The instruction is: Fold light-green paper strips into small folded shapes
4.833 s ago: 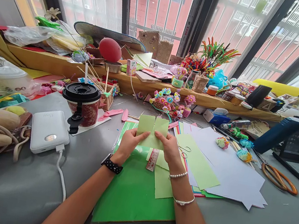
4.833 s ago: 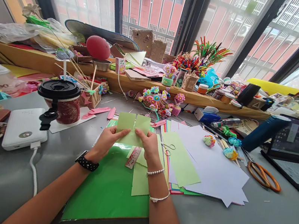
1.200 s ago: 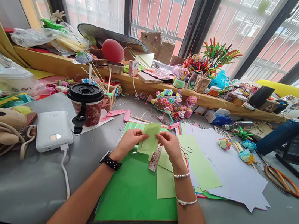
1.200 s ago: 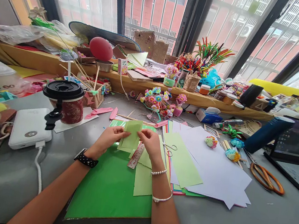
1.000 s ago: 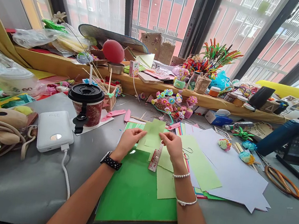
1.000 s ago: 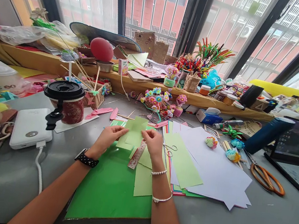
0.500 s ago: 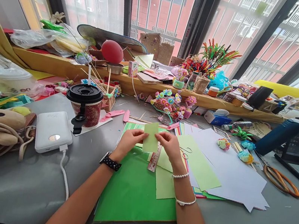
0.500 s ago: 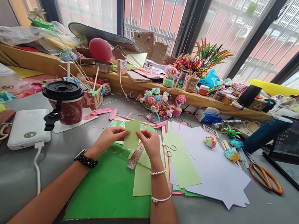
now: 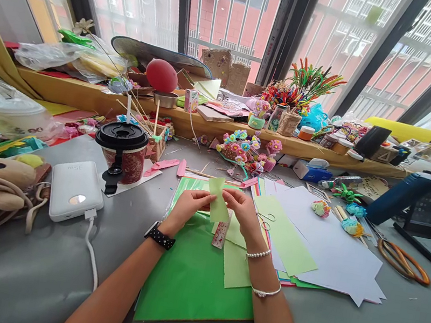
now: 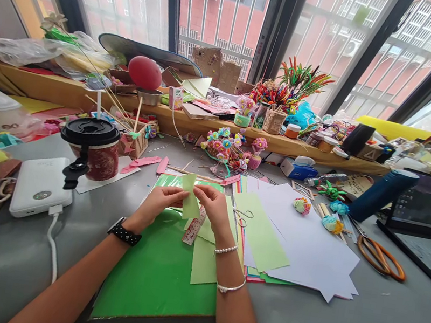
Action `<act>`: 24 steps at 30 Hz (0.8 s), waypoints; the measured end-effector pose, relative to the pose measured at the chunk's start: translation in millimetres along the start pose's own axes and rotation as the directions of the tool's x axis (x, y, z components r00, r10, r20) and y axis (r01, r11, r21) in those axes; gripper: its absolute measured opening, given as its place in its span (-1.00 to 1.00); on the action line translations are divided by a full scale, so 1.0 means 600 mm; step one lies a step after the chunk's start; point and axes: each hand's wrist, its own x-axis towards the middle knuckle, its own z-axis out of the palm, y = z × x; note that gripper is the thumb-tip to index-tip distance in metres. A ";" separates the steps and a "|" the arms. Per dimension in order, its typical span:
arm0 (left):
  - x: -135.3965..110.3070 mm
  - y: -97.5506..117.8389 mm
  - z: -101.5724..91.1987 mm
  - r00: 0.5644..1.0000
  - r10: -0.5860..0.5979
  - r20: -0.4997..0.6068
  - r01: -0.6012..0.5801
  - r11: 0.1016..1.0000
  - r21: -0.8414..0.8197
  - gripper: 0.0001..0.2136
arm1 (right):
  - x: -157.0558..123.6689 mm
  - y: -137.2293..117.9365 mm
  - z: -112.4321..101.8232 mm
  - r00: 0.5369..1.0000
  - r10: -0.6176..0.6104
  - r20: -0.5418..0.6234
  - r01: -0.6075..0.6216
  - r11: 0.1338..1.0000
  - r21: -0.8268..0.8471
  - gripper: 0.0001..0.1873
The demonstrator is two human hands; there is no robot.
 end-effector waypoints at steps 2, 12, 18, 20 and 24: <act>0.000 0.000 0.000 1.000 0.017 0.004 -0.017 1.000 0.010 -0.75 | 0.001 0.002 -0.001 1.000 -0.004 -0.022 0.005 0.999 0.043 -0.74; 0.000 0.000 0.001 0.999 0.009 0.039 -0.016 0.987 0.163 -0.76 | 0.005 0.016 -0.006 0.980 -0.179 -0.082 0.159 0.965 -0.208 -0.78; 0.004 -0.008 -0.001 0.995 -0.065 0.076 0.055 0.991 0.123 -0.75 | 0.001 0.019 0.000 0.918 -0.388 -0.083 0.296 0.808 -0.509 -0.74; 0.005 -0.009 -0.001 0.995 -0.066 0.076 0.058 0.993 0.106 -0.75 | -0.001 0.016 0.003 0.900 -0.435 -0.024 0.341 0.738 -0.583 -0.69; 0.009 -0.012 -0.002 0.996 -0.061 0.065 0.057 0.997 0.058 -0.76 | -0.006 0.010 0.009 0.876 -0.458 0.149 0.436 0.625 -0.648 -0.56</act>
